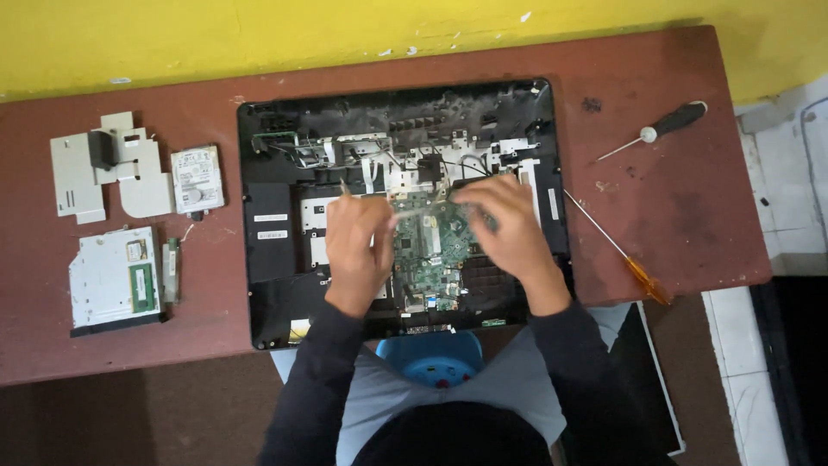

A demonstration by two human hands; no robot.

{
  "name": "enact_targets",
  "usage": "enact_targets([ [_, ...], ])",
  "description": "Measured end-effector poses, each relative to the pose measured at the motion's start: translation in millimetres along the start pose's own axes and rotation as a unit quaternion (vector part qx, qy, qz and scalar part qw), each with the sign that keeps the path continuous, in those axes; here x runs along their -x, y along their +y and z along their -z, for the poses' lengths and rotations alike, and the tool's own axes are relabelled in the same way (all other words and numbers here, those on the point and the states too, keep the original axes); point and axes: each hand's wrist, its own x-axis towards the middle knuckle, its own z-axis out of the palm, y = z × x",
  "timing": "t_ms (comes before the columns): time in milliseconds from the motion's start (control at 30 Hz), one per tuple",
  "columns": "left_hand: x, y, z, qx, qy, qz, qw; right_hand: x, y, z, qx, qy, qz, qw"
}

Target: Reinstalling a motherboard into a laptop chassis by connecting various internal ribbon cables and wires

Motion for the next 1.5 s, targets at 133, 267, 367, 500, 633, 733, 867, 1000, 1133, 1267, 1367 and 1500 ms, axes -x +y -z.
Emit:
enact_targets([
  [133,30,4,11,0.01,0.011,-0.023,1.0,3,9,16,-0.066,0.215,-0.095,0.97],
  [267,86,-9,6,0.017,-0.012,0.019,1.0,0,14,22,-0.063,0.259,-0.155,0.951],
  [367,62,4,13,0.017,0.004,0.016,1.0,-1,16,24,-0.019,0.158,-0.138,0.978],
  [500,48,9,17,-0.016,-0.002,0.028,0.999,-8,1,31,0.056,0.02,-0.08,0.995],
  [633,42,10,13,-0.027,0.003,0.022,0.999,-8,2,30,0.072,0.0,-0.083,0.994],
  [733,34,13,11,-0.056,-0.014,0.007,0.998,-4,21,28,0.086,0.002,-0.105,0.991],
  [867,26,16,13,-0.077,-0.034,0.004,0.996,-7,23,30,0.108,-0.039,-0.114,0.987],
  [1000,20,17,11,-0.091,-0.068,0.01,0.993,-5,31,34,0.1,-0.069,-0.135,0.983],
  [1133,21,19,12,-0.093,-0.084,0.027,0.992,-8,32,40,0.087,-0.076,-0.126,0.985],
  [1267,19,17,12,-0.138,-0.092,0.058,0.984,-12,32,49,0.039,-0.106,-0.14,0.984],
  [1367,15,19,17,-0.158,-0.105,0.076,0.979,-13,30,55,0.004,-0.116,-0.156,0.981],
  [1500,17,19,18,-0.165,-0.104,0.103,0.975,-14,23,58,-0.059,-0.081,-0.188,0.977],
])
